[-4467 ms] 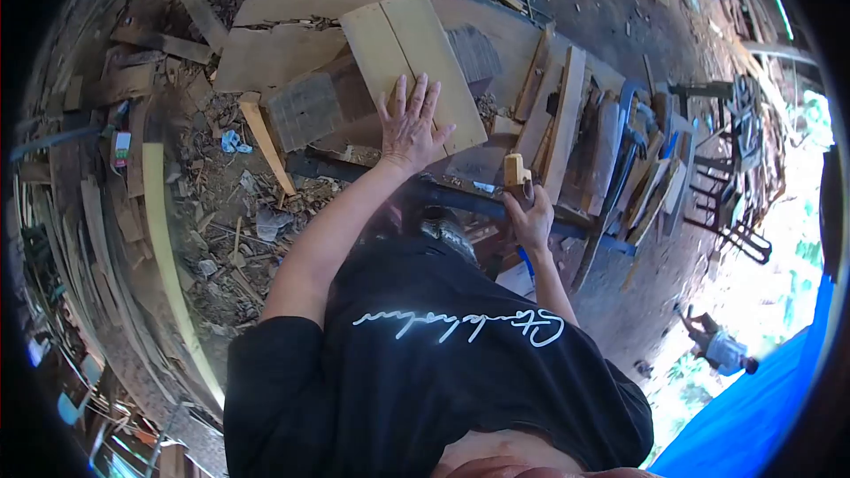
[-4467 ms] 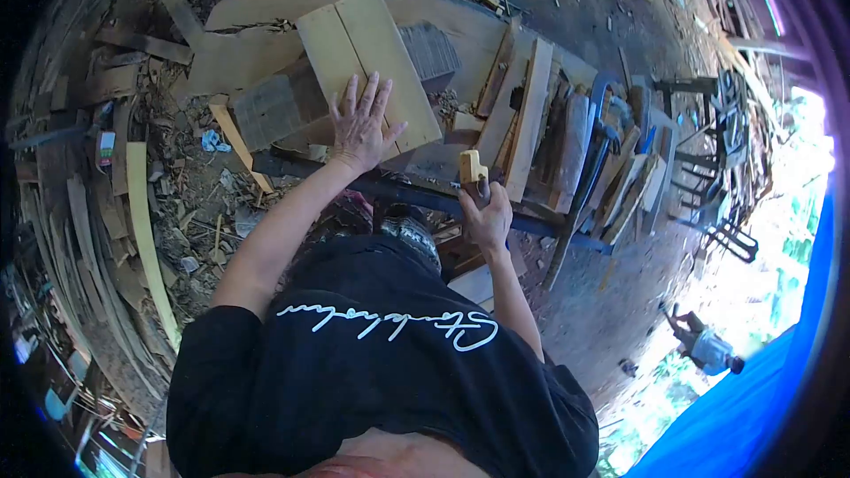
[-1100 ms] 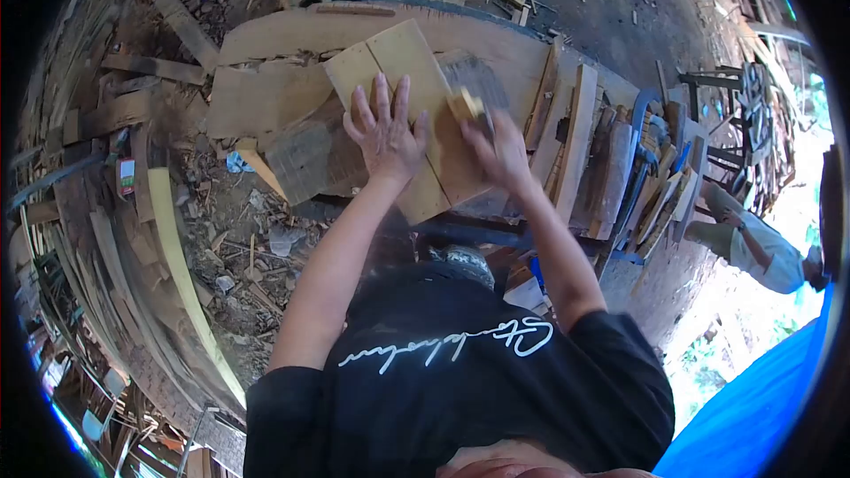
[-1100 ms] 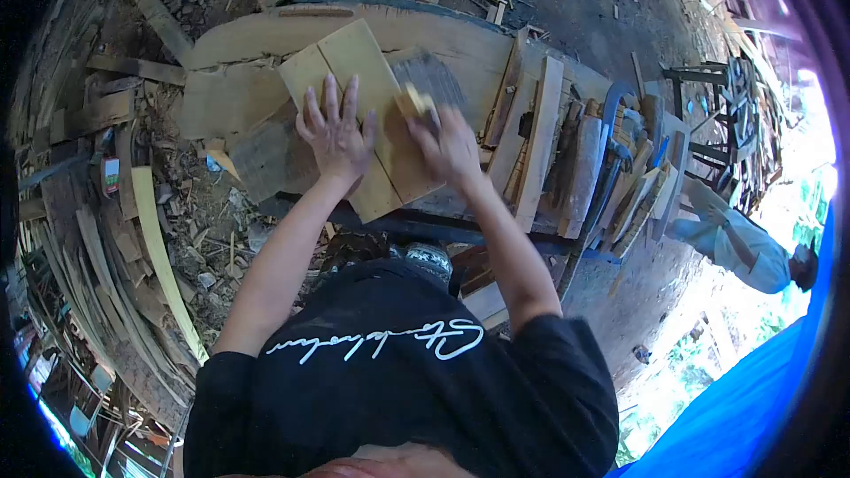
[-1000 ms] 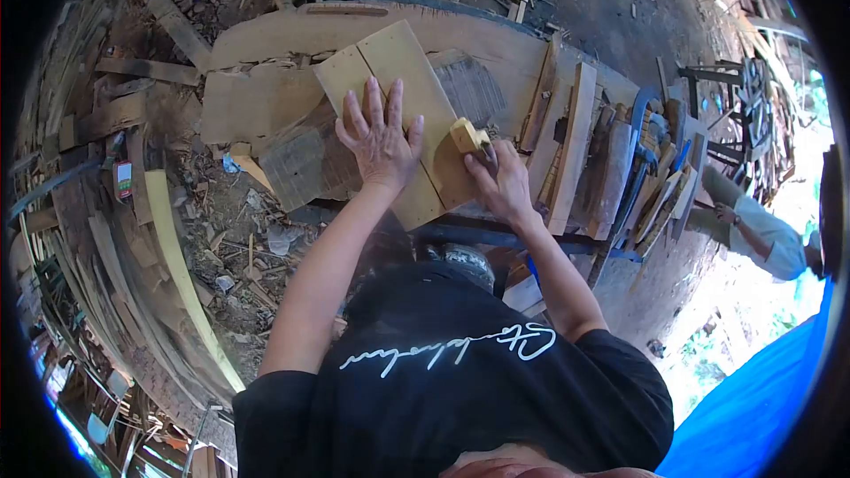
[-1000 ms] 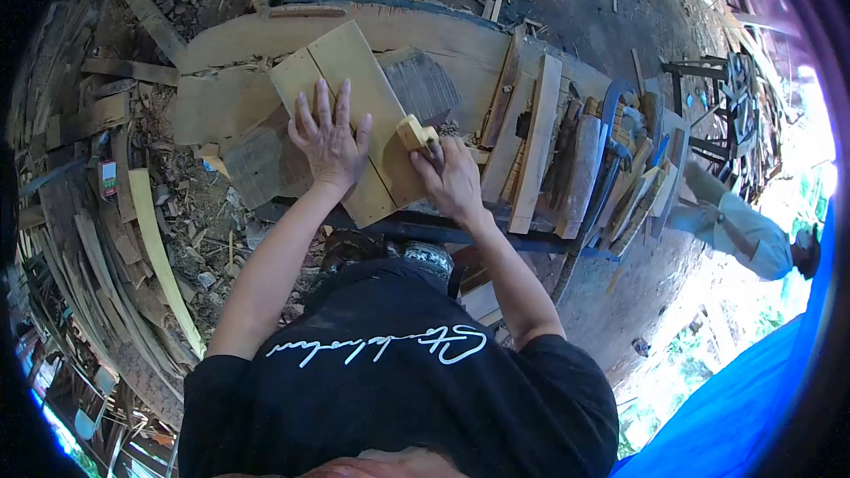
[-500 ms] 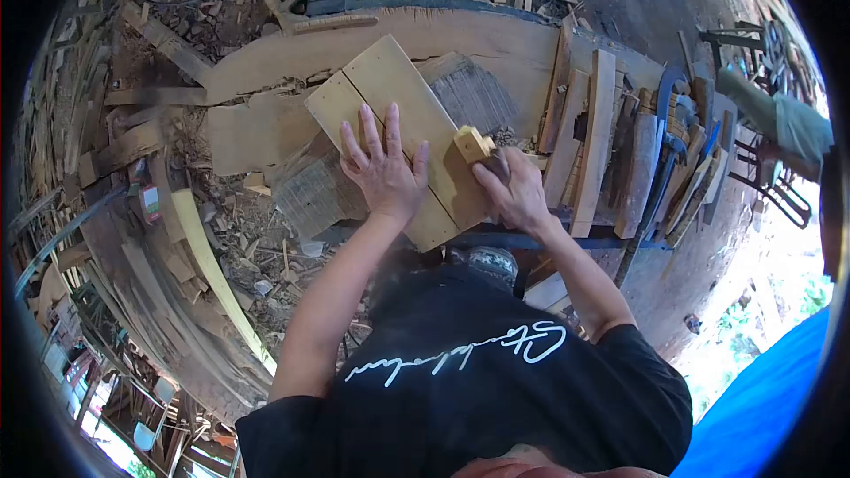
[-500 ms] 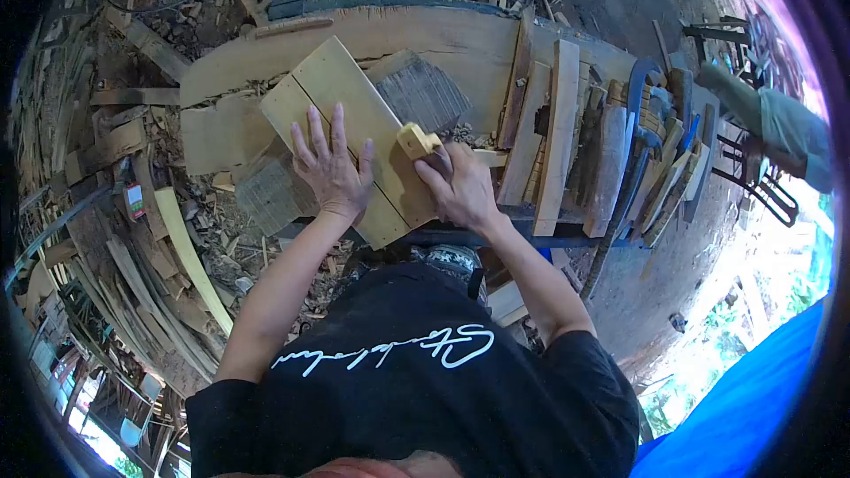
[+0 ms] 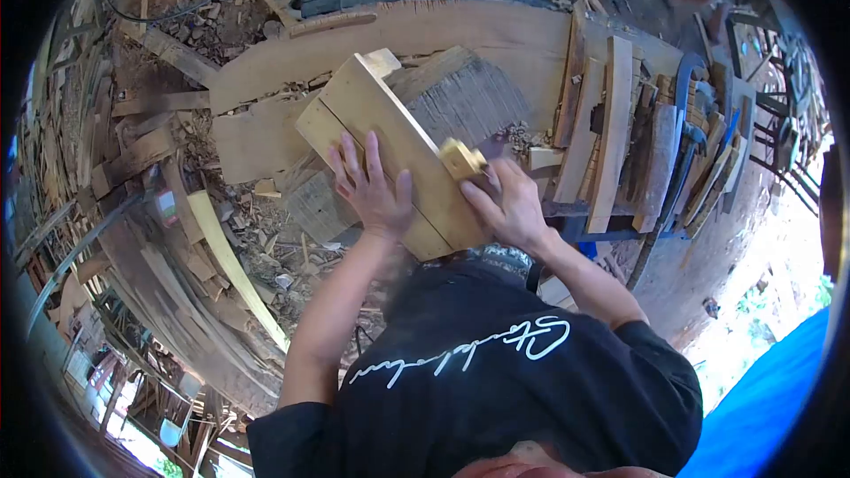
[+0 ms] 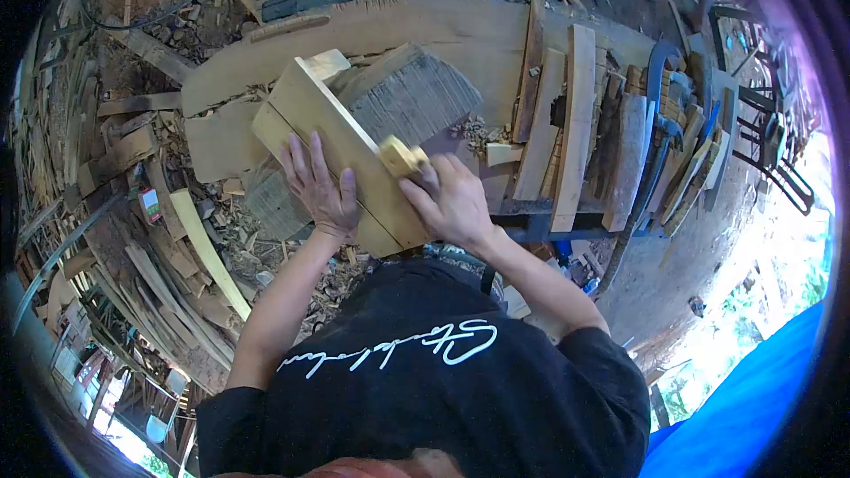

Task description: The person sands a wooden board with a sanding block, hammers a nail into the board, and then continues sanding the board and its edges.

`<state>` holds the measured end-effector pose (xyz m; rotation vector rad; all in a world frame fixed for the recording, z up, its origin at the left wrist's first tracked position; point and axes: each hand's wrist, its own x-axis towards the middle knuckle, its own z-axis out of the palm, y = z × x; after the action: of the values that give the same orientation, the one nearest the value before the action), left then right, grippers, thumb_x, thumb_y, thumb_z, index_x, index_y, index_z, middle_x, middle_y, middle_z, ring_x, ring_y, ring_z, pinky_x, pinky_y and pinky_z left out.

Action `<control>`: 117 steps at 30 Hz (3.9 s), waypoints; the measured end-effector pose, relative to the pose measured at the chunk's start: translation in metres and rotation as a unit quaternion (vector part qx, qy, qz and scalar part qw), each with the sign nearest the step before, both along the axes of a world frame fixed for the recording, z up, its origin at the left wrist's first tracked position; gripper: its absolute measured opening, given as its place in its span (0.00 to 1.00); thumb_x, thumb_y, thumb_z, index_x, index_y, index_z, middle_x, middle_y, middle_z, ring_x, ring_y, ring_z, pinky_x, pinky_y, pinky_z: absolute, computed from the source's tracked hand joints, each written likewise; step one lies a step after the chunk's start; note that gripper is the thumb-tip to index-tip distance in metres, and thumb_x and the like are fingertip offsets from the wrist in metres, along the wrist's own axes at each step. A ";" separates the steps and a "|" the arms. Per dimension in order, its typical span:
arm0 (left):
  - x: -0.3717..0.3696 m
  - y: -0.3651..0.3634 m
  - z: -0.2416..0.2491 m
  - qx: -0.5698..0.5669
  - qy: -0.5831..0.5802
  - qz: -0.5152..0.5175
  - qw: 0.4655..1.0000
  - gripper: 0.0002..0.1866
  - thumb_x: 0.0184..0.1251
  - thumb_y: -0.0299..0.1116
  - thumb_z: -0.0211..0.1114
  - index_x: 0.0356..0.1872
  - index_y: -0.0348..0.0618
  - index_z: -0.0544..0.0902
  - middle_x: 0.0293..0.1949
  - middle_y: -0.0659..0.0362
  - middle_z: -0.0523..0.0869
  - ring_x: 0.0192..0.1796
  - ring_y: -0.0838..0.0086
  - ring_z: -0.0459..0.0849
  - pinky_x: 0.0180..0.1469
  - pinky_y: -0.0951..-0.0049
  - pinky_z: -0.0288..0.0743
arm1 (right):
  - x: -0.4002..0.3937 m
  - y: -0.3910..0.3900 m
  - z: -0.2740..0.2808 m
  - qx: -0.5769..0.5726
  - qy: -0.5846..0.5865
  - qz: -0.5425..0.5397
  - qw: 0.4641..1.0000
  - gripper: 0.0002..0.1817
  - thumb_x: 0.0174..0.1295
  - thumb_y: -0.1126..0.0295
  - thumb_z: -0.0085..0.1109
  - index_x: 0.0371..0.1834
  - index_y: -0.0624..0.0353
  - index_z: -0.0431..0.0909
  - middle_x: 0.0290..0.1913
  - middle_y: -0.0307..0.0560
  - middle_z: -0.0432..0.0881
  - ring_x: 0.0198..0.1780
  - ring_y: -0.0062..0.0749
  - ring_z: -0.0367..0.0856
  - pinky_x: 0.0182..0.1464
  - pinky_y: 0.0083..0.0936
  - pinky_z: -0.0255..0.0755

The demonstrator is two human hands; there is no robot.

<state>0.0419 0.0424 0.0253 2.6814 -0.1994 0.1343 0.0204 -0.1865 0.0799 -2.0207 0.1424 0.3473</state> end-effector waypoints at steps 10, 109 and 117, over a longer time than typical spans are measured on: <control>0.004 -0.008 0.008 0.049 0.015 0.032 0.998 0.39 0.70 0.61 0.51 0.78 0.54 0.61 0.80 0.49 0.52 0.80 0.47 0.46 0.74 0.42 0.41 | 0.136 0.070 0.005 -0.158 -0.176 -0.006 0.972 0.23 0.60 0.51 0.66 0.38 0.64 0.76 0.38 0.58 0.78 0.44 0.57 0.79 0.45 0.46 0.74; 0.015 0.009 -0.004 -0.083 -0.018 0.139 0.987 0.40 0.65 0.64 0.59 0.76 0.62 0.65 0.78 0.47 0.57 0.80 0.47 0.52 0.75 0.43 0.46 | 0.160 0.102 0.018 -0.075 -0.167 0.010 0.983 0.22 0.57 0.52 0.67 0.43 0.60 0.77 0.40 0.61 0.80 0.43 0.63 0.80 0.45 0.49 0.74; 0.014 0.011 0.001 -0.072 0.017 0.135 0.988 0.40 0.66 0.62 0.58 0.77 0.59 0.64 0.79 0.47 0.55 0.79 0.46 0.51 0.75 0.43 0.44 | -0.007 0.025 0.031 -0.041 -0.130 0.105 0.985 0.22 0.58 0.53 0.68 0.45 0.58 0.77 0.40 0.58 0.79 0.42 0.59 0.81 0.44 0.47 0.76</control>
<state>0.0556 0.0537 0.0260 2.5511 0.1782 0.1794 0.0130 -0.1610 0.1112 -2.1483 -0.2233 0.2073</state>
